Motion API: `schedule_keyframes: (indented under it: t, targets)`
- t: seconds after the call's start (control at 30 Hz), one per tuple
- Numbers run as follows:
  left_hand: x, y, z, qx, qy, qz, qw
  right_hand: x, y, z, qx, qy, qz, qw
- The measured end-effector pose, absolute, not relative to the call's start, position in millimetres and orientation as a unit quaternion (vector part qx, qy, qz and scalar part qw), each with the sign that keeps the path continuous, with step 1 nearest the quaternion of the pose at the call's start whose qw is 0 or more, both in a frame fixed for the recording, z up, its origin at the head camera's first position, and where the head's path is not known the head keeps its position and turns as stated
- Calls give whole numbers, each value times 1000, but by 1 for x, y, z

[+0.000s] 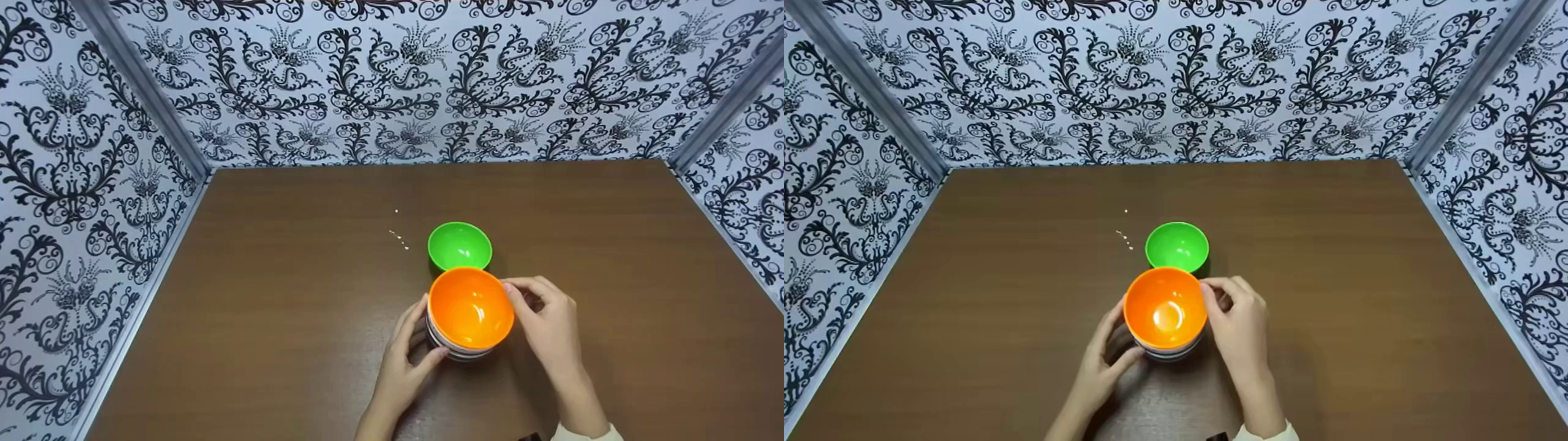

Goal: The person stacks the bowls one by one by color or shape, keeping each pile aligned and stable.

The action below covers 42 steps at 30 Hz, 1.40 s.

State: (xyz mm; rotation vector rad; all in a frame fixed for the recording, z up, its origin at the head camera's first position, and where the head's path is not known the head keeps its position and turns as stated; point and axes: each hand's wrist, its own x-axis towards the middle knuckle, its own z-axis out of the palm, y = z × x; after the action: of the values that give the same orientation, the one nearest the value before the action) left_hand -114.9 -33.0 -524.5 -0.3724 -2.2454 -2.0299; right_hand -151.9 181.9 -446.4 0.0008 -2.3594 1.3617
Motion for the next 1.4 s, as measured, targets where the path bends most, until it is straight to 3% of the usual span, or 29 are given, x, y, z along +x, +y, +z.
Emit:
schedule_keyframes:
  t: [1.4]
  targets:
    - [-116, -33, -525, -126, -740, -659, 48, -156, 189, -454, -7, -850, 488, 197]
